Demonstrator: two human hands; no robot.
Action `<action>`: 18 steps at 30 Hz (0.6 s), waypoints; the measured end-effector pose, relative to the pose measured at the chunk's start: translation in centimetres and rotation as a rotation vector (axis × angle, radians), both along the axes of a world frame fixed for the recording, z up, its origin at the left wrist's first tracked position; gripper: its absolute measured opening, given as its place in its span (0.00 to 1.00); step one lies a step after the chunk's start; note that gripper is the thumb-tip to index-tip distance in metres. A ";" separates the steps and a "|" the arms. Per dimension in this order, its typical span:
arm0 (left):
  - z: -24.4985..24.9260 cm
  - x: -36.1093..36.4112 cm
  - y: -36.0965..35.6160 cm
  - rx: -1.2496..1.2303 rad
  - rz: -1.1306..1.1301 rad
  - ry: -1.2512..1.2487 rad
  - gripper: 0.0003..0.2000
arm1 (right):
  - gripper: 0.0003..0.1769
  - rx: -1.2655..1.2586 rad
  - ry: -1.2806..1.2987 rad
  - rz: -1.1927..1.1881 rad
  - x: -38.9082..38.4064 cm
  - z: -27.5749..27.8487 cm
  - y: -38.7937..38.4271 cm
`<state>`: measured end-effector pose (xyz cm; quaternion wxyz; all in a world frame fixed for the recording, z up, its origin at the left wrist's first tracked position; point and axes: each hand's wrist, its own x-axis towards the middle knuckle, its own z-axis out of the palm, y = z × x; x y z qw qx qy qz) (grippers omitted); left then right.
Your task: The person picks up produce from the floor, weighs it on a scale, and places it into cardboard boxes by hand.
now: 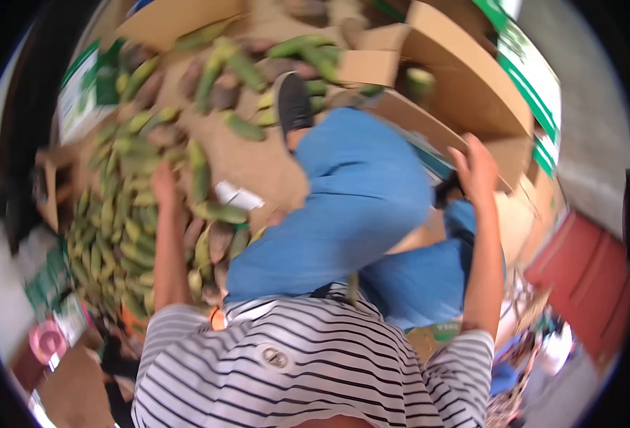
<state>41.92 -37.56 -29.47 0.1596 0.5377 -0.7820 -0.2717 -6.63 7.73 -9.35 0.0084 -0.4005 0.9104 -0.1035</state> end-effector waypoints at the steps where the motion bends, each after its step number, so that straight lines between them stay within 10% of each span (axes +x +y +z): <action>1: 4.3 -2.9 1.0 0.189 0.172 0.182 0.14 | 0.16 -0.001 -0.036 0.000 -0.1 0.2 0.2; 4: 13.9 -11.2 4.2 0.233 0.216 0.532 0.11 | 0.14 0.003 -0.018 -0.018 0.2 0.5 0.0; 10: 28.7 -23.8 14.7 0.216 -0.418 0.891 0.10 | 0.13 -0.021 -0.018 0.027 0.1 0.1 0.3; 18: 33.7 -36.4 21.0 0.293 -0.848 0.887 0.09 | 0.13 -0.046 -0.002 0.042 0.0 -0.1 0.5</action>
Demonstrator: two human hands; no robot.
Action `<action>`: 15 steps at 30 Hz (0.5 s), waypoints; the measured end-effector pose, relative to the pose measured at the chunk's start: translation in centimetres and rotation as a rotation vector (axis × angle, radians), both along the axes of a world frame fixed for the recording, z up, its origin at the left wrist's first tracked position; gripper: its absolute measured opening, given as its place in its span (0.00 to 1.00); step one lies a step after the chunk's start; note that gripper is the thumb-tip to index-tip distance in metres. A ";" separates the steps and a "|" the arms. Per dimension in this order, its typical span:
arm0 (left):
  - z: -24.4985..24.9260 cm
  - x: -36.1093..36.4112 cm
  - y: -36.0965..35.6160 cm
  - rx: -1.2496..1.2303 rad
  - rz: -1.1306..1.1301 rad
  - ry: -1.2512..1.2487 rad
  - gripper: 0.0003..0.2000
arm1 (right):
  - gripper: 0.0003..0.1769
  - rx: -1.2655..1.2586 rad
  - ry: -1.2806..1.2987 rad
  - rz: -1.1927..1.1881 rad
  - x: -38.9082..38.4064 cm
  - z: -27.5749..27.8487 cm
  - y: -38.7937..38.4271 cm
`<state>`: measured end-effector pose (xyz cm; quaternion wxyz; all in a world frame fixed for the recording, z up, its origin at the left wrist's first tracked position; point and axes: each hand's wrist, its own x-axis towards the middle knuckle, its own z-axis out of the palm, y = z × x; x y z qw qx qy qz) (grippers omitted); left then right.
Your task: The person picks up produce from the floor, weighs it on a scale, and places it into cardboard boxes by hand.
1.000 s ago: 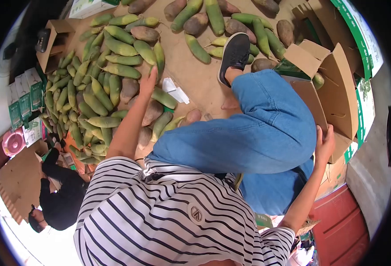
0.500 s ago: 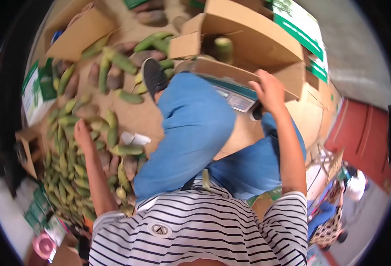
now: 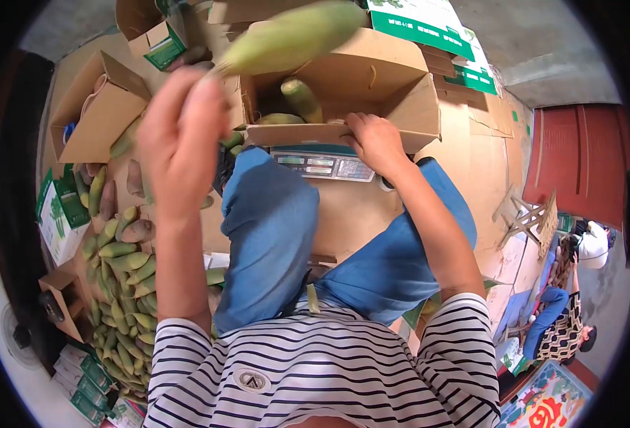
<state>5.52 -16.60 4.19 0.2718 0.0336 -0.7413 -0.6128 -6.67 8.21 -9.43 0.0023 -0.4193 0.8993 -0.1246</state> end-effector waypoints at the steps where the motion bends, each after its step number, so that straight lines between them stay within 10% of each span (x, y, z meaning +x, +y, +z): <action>1: -0.4 -1.7 0.6 -0.128 -0.025 -0.047 0.09 | 0.13 0.011 0.005 -0.003 0.1 0.1 -0.1; 7: -8.0 -5.9 0.4 -0.936 -0.009 -0.217 0.10 | 0.13 0.039 -0.029 0.018 0.1 0.3 0.2; 15: -19.1 11.9 -8.1 -0.457 0.188 -0.692 0.08 | 0.12 0.030 -0.046 -0.003 0.3 0.3 -0.3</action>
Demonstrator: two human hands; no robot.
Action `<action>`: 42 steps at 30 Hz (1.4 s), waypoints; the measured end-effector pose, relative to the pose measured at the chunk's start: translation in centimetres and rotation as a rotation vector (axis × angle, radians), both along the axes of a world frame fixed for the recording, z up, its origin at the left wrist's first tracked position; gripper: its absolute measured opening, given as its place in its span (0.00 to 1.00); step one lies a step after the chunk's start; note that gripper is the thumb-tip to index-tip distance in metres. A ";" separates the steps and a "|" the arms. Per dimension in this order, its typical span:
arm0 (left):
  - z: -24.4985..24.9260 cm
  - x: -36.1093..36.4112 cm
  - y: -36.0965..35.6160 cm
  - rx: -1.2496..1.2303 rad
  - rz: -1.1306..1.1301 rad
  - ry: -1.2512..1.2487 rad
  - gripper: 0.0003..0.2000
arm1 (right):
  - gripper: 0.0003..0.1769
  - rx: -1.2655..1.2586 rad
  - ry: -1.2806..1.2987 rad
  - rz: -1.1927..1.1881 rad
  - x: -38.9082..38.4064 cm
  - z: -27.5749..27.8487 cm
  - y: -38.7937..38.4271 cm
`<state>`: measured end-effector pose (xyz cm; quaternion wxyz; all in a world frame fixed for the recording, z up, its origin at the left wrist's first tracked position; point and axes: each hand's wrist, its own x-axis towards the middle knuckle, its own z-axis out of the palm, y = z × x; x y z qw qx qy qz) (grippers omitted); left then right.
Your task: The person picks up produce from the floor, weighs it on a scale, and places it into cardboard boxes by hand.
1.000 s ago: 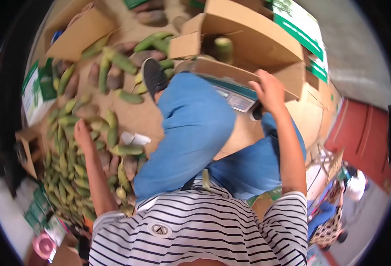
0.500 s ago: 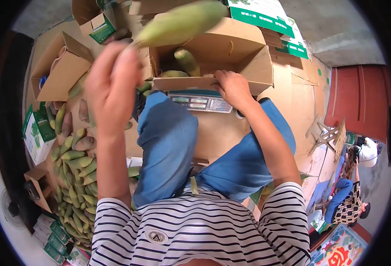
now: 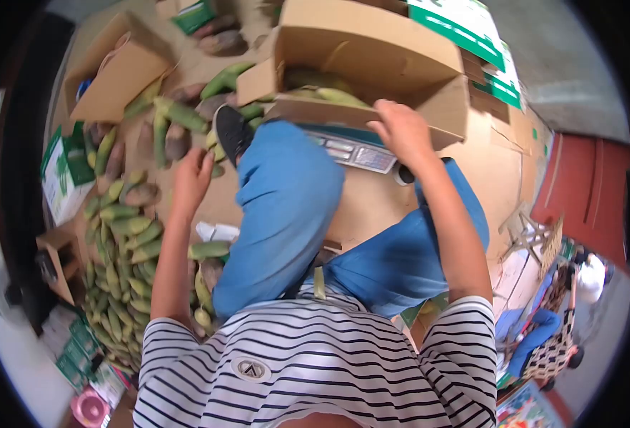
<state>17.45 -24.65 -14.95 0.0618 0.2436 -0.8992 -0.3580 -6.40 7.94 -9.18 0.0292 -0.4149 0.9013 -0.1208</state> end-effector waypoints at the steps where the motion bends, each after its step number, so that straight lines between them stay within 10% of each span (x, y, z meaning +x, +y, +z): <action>1: -2.7 3.7 -0.4 -0.050 0.015 -0.062 0.08 | 0.13 0.024 -0.011 -0.003 0.0 0.3 0.0; 8: -12.7 26.4 2.3 0.038 -0.024 -1.065 0.14 | 0.15 0.065 -0.052 -0.055 0.3 0.1 -0.9; 15: -16.6 34.8 4.8 -0.091 0.393 -0.921 0.16 | 0.17 0.069 -0.059 -0.135 0.5 -0.5 -1.1; 20: -17.8 28.7 4.6 -0.557 0.009 -0.416 0.10 | 0.15 0.017 -0.070 -0.127 0.7 -0.7 -1.2; 27: -22.1 24.9 4.4 -0.497 -0.341 -0.765 0.10 | 0.14 0.036 -0.045 -0.139 0.7 -0.6 -1.5; 32: -20.4 24.3 0.9 -0.360 -0.109 -0.503 0.11 | 0.18 0.081 0.033 -0.147 0.5 -0.3 -1.4; 37: -9.4 18.5 -2.4 0.029 0.588 -0.073 0.30 | 0.17 0.026 0.053 -0.071 0.3 0.1 -1.2; 39: -2.9 13.5 -1.4 0.302 0.678 0.259 0.28 | 0.17 0.026 0.058 -0.069 0.2 0.1 -1.0; 42: 5.9 6.4 0.3 0.068 0.493 0.574 0.27 | 0.18 0.006 0.060 -0.047 0.2 0.1 -0.9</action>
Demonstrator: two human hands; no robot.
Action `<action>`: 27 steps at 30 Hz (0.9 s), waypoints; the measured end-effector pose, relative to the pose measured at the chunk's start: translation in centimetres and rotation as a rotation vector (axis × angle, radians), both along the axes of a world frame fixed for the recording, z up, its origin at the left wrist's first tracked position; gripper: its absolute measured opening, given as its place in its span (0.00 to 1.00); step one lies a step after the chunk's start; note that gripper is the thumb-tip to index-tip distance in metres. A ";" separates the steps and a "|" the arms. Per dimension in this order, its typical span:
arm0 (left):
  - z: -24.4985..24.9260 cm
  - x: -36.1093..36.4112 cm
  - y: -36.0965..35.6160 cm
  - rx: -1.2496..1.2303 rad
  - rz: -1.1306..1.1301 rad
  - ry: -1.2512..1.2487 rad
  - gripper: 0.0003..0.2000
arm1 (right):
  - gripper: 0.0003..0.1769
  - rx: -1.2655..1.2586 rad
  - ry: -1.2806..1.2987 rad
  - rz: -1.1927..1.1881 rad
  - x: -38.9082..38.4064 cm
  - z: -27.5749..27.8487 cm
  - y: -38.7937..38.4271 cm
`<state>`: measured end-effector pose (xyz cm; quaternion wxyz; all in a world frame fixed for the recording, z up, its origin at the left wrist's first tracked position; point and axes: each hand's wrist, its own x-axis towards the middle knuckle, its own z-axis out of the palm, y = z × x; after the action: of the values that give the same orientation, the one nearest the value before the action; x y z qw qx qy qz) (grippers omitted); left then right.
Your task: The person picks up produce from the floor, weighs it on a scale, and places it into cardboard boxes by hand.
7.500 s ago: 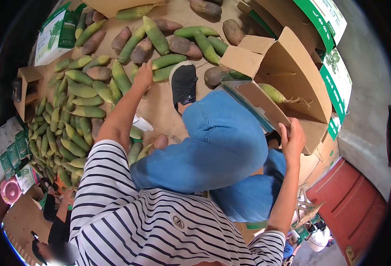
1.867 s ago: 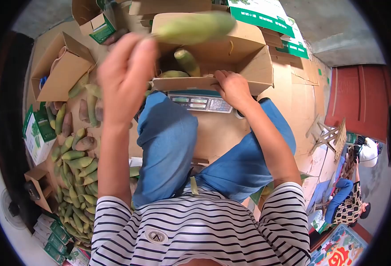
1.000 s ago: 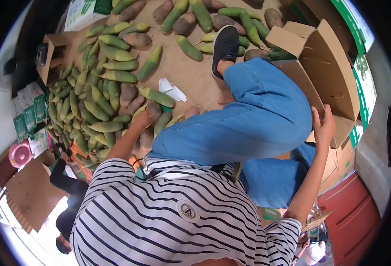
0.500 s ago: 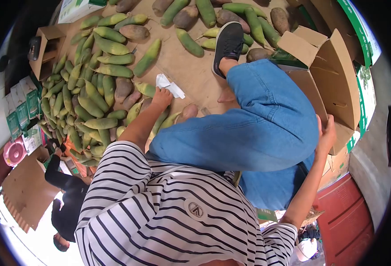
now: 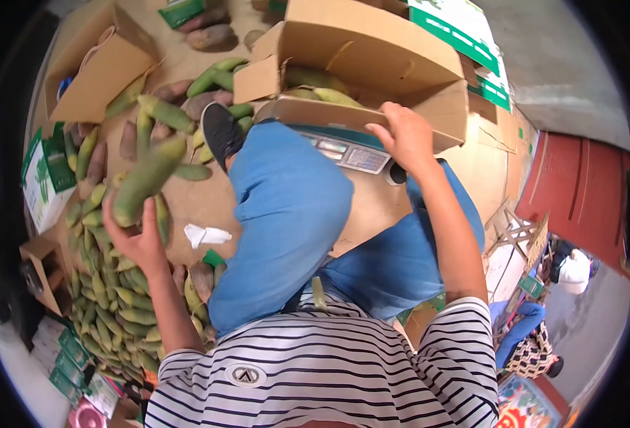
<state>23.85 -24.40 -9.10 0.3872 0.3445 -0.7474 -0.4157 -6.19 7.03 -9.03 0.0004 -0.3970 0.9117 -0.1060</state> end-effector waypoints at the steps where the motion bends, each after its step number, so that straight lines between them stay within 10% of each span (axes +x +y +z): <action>1: 2.4 -2.2 0.6 -0.038 -0.037 0.124 0.28 | 0.19 -0.009 0.006 0.005 -0.1 -0.1 0.0; 6: 7.9 -13.7 4.9 0.018 -0.257 0.457 0.24 | 0.18 -0.114 -0.028 -0.012 -0.2 -1.2 0.8; 12: 2.9 -21.4 5.4 0.150 -0.782 0.009 0.16 | 0.18 -0.098 0.001 -0.008 -0.4 -1.7 0.8; 17: -4.0 -13.5 -0.9 0.141 -0.565 -0.140 0.17 | 0.18 -0.099 0.014 0.018 -0.5 -2.4 1.0; 21: -18.9 0.7 -6.8 -0.121 -0.547 -0.570 0.21 | 0.18 -0.095 0.022 0.012 -0.6 -2.5 0.7; 27: -20.5 11.6 0.0 -0.231 -0.478 -1.027 0.22 | 0.17 -0.078 0.056 0.022 -0.9 -2.5 0.6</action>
<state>35.40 -24.45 -29.56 -0.0946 0.2791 -0.9372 -0.1867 -7.04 7.64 -11.53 -0.0393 -0.4095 0.9021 -0.1301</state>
